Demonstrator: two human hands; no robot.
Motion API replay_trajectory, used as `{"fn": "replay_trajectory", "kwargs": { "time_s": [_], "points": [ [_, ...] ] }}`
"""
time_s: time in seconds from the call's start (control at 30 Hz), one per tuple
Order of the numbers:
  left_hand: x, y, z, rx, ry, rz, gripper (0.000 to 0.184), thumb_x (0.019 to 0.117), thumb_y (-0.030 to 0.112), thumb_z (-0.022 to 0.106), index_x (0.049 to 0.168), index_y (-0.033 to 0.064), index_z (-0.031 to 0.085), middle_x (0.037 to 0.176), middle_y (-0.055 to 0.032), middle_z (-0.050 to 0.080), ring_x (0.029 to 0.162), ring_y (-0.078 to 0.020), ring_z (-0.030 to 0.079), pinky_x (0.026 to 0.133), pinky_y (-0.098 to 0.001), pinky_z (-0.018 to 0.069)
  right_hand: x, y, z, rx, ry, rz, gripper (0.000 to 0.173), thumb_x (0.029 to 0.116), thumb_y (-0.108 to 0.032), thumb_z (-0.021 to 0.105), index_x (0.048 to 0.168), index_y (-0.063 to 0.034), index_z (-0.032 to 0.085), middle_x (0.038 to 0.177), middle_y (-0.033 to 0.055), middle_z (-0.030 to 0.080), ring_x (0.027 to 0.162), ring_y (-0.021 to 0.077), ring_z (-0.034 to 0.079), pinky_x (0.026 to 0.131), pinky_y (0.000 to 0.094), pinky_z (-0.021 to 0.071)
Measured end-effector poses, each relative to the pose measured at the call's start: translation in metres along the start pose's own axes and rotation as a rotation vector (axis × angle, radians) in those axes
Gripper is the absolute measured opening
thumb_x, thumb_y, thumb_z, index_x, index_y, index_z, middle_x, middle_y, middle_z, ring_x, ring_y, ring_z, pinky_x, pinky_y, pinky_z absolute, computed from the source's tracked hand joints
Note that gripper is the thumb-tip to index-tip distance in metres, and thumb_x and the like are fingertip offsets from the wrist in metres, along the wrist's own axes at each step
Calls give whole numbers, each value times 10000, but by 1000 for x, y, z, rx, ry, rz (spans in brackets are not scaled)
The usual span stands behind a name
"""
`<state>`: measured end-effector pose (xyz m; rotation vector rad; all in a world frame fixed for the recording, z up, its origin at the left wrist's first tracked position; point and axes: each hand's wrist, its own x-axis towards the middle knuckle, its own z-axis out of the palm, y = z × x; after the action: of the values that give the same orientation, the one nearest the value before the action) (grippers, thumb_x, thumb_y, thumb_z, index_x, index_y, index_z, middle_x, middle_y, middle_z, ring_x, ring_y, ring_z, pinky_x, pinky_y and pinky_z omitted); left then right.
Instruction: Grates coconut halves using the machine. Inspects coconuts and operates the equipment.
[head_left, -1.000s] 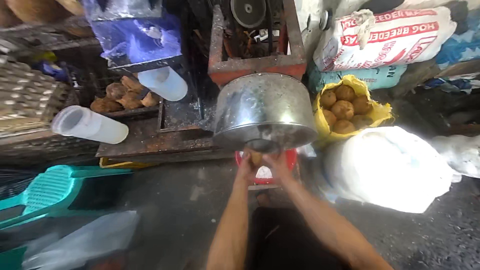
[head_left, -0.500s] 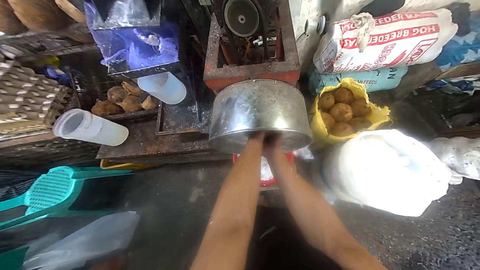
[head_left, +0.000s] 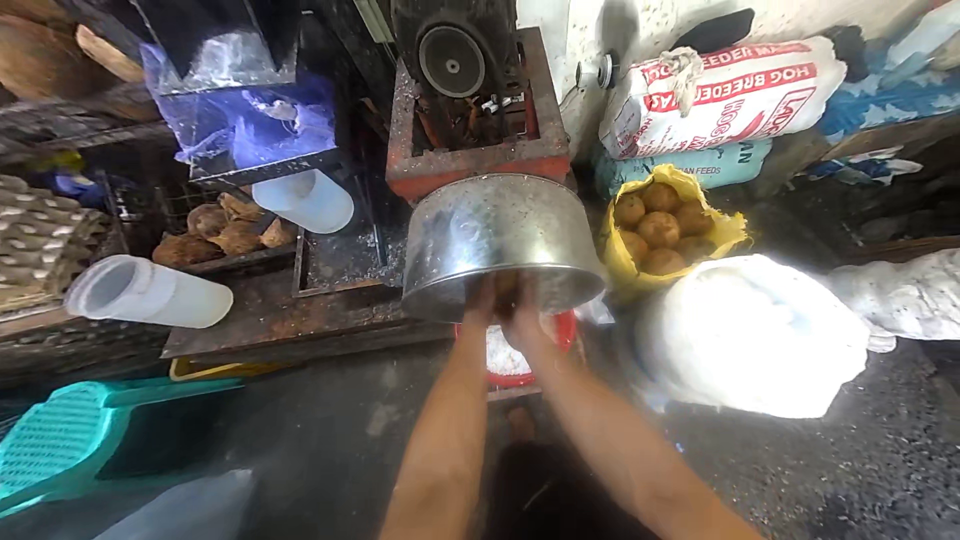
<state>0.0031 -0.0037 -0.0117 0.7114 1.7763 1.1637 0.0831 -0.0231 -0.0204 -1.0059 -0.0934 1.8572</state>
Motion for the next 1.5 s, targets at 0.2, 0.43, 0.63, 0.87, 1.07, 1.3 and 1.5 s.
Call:
{"fn": "replay_trajectory", "kwargs": {
  "time_s": [0.2, 0.43, 0.63, 0.87, 1.07, 1.3, 1.5],
  "points": [
    [-72, -75, -28, -979, -284, -384, 849, 931, 795, 134, 1291, 147, 548, 1100, -133, 704, 989, -282, 691, 800, -523, 595, -80, 11, -89, -517, -191, -287, 1237, 743, -409, 879, 1599, -15, 79, 1533, 225, 398, 1314, 239, 552, 1035, 402, 552],
    [-74, -48, -43, -697, -167, -134, 731, 967, 542, 526, 1458, 30, 352, 1183, -168, 647, 1027, -263, 673, 860, -474, 601, -54, 2, -44, -554, -158, -336, 1097, 761, -354, 866, 1549, 20, 201, 1408, 228, 517, 1229, 243, 611, 1003, 405, 574],
    [-31, 40, 9, 9, -54, -111, 472, 1038, 370, 598, 1379, 46, 560, 1260, -222, 633, 1098, -337, 631, 900, -532, 540, -24, -58, 17, -80, 136, 99, 546, 1060, -490, 486, 1456, -117, 433, 1282, 196, 581, 1079, 338, 635, 864, 506, 571],
    [-5, 7, 9, -8, -64, -61, 520, 989, 405, 665, 1372, 62, 589, 1324, -199, 631, 1230, -327, 602, 1024, -551, 499, 1, -25, -10, -133, 27, 114, 651, 1050, -566, 456, 1534, -143, 348, 1282, 188, 596, 1030, 309, 658, 851, 473, 584],
    [-43, -50, -35, -816, -212, -382, 793, 996, 724, 157, 1384, 123, 502, 1197, -179, 673, 1069, -340, 663, 860, -591, 564, -56, -3, -62, -491, -150, -168, 989, 878, -319, 772, 1597, -56, 146, 1508, 223, 422, 1235, 303, 595, 913, 469, 598],
    [-55, -16, -24, -554, -77, -42, 528, 1023, 356, 510, 1430, 30, 430, 1173, -172, 662, 1028, -260, 676, 864, -479, 595, -40, -19, -24, -366, -137, -215, 881, 889, -233, 766, 1551, -15, 228, 1374, 255, 534, 1160, 336, 638, 915, 518, 601],
    [-42, 71, 21, 541, -97, -37, 565, 999, 436, 633, 1362, 4, 604, 1369, -275, 599, 1318, -428, 541, 1092, -626, 409, -22, -63, 8, 13, 94, 185, 721, 1011, -702, 334, 1478, -157, 406, 1345, 182, 555, 1108, 330, 623, 876, 500, 556]
  ]
}}
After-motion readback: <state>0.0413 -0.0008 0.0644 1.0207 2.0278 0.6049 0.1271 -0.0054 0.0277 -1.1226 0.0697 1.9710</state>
